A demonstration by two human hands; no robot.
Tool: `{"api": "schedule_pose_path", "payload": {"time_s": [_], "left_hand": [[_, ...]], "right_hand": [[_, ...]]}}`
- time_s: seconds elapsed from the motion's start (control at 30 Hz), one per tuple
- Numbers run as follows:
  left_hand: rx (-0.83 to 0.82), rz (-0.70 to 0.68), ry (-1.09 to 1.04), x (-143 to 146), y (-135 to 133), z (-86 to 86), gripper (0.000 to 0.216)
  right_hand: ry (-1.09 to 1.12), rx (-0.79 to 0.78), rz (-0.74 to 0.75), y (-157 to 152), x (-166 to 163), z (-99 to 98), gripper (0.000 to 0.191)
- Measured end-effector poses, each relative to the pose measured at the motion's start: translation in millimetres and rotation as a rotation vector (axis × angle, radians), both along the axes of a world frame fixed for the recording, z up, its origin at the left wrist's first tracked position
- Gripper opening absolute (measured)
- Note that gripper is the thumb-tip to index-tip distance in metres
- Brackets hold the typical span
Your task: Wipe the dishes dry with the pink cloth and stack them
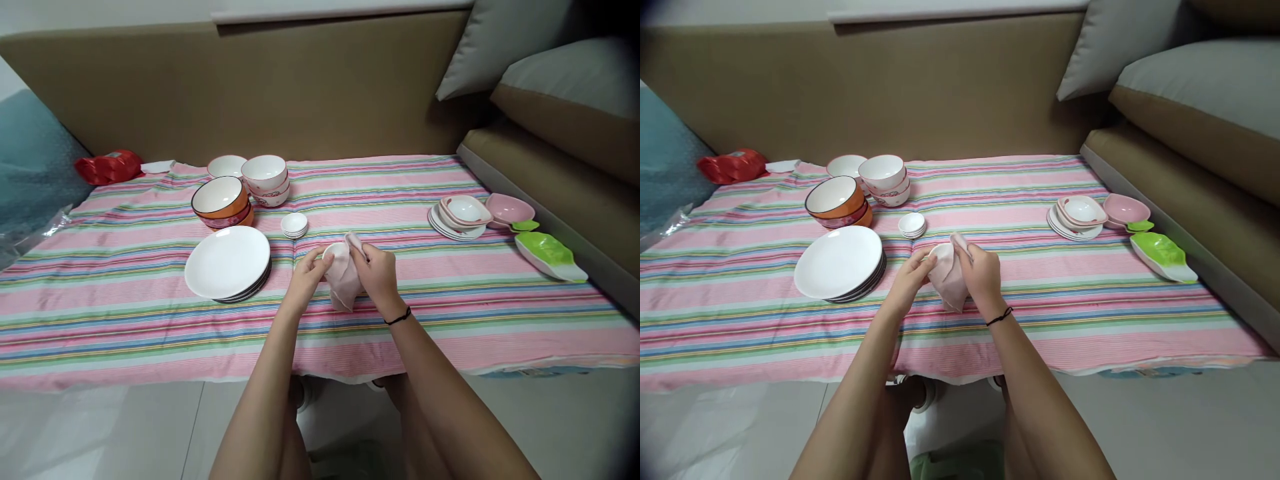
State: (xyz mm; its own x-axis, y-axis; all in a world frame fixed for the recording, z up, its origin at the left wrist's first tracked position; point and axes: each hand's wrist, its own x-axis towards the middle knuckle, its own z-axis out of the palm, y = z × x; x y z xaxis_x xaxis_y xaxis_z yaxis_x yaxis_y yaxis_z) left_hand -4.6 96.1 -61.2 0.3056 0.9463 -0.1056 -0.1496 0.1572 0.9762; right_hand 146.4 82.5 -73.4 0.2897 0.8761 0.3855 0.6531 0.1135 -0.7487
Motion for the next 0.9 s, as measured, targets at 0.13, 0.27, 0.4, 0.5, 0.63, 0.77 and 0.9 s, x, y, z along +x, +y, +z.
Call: {"api": "schedule_pose_path", "payload": {"time_s": [0.13, 0.27, 0.4, 0.5, 0.63, 0.77, 0.9], "left_hand": [[0.010, 0.044, -0.044, -3, 1, -0.9, 0.041], [0.019, 0.024, 0.064, -5, 0, -0.7, 0.034], [-0.101, 0.023, -0.004, -4, -1, -0.3, 0.038], [-0.073, 0.043, -0.027, -3, 0, -1.3, 0.041], [-0.002, -0.018, 0.028, -3, 0, -1.4, 0.036], [-0.136, -0.067, -0.102, 3, -3, -2.6, 0.035], [-0.225, 0.017, -0.231, 10, -5, -6.3, 0.032]], "right_hand": [[0.028, 0.020, 0.130, 1, 0, 1.3, 0.022], [-0.005, 0.029, 0.157, 0, -1, 2.8, 0.033], [-0.013, -0.001, -0.002, 0, 2, 0.8, 0.046], [-0.013, -0.026, 0.075, 0, 3, -0.4, 0.030], [-0.017, -0.019, 0.136, -1, 0, -0.7, 0.034], [-0.076, -0.020, 0.038, -2, -2, -0.9, 0.053], [-0.150, 0.034, 0.038, -2, -4, -0.2, 0.025]]}}
